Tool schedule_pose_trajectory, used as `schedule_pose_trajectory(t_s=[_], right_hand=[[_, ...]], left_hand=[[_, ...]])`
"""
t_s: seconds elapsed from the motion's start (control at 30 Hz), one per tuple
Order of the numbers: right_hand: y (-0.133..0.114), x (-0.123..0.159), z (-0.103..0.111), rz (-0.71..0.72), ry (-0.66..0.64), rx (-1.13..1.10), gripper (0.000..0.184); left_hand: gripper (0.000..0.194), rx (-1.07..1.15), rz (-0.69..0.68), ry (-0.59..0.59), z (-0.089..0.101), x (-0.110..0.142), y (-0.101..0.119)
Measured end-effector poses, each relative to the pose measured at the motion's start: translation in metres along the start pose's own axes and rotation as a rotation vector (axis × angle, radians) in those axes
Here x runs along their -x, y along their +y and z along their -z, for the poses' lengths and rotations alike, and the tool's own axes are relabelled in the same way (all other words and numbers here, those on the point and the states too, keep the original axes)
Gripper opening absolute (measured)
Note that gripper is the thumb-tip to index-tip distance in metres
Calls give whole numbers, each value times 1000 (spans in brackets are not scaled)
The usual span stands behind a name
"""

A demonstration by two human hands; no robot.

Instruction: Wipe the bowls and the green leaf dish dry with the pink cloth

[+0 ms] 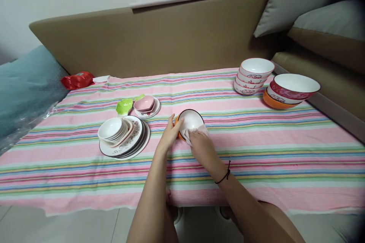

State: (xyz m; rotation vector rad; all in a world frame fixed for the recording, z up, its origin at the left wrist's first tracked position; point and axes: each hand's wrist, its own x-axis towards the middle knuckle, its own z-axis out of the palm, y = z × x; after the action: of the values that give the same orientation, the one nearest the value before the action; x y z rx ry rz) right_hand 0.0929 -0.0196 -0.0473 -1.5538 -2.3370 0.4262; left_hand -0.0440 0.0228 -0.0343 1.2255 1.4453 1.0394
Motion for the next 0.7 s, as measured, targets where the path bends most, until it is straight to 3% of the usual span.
schedule_pose_trajectory(t_s=[0.07,0.17,0.33,0.53,0.63,0.7], right_hand=[[-6,-1,1,-21,16,-85,42],[-10,-1,1,37,33,-207,47],[7,4,4,182,0,-145,51],[-3,8,15,27,46,33,20],[-14,6,11,-58,37,52,13],[-16,5,5,-50,9,29,19]], left_hand=[[64,-25,-47,-30,-4,4,-1],[43,-77,-98,-23,-8,5,-1],[36,-117,-12,14,-5,1,4],[34,-139,-42,37,-7,1,5],[34,-138,-71,28,-8,0,4],[34,-141,-92,11,-8,-1,2]])
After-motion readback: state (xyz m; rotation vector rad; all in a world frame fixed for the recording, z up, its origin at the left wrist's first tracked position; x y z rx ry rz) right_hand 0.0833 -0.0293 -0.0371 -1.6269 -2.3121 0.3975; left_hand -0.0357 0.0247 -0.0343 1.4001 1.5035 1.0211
